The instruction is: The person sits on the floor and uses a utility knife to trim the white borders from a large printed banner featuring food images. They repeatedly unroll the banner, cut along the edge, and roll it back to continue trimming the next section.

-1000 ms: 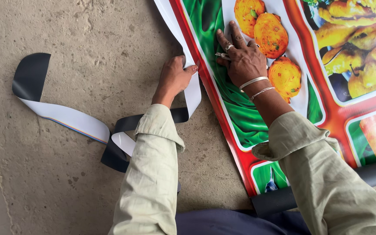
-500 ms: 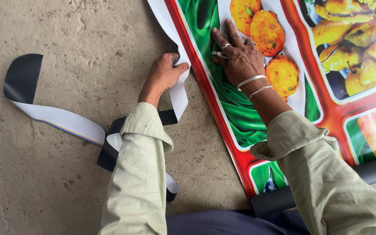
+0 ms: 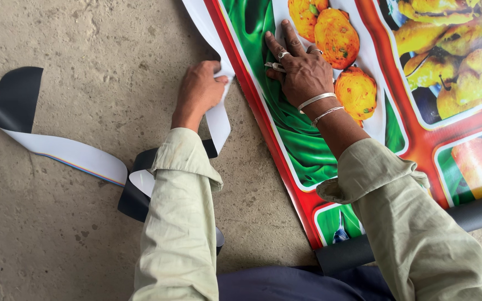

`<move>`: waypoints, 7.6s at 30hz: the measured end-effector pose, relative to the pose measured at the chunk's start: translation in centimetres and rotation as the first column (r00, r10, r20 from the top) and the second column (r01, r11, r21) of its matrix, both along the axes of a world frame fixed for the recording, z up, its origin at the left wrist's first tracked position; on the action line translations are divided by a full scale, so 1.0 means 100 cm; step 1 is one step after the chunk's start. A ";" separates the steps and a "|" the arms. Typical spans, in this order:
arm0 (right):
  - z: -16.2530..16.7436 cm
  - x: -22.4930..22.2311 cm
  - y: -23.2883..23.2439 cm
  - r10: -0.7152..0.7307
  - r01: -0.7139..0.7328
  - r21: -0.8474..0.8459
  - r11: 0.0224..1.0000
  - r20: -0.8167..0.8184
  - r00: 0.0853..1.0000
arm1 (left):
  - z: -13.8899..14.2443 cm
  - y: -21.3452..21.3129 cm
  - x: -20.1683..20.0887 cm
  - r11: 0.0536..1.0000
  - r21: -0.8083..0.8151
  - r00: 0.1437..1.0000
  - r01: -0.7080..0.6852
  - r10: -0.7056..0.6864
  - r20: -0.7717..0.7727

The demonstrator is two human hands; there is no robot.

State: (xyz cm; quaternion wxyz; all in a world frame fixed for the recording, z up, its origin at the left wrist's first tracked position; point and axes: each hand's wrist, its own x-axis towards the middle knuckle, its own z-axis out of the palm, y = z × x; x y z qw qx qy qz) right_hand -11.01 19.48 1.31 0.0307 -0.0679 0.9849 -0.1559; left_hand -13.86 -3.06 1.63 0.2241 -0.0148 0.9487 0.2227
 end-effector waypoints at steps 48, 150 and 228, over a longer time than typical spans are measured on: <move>0.069 0.300 0.366 -0.533 0.435 0.321 0.842 0.621 0.574 | 0.112 0.113 0.339 0.785 -0.174 0.745 0.595 -0.620 -0.246; -0.006 0.058 0.306 -0.245 0.187 -0.201 0.962 -0.325 0.913 | -0.042 0.366 -0.006 0.840 -0.054 0.777 0.540 -0.522 -0.351; 0.021 0.132 0.294 -0.281 0.260 -0.158 0.953 -0.136 0.950 | -0.032 0.371 0.001 0.829 -0.168 0.779 0.533 -0.558 -0.286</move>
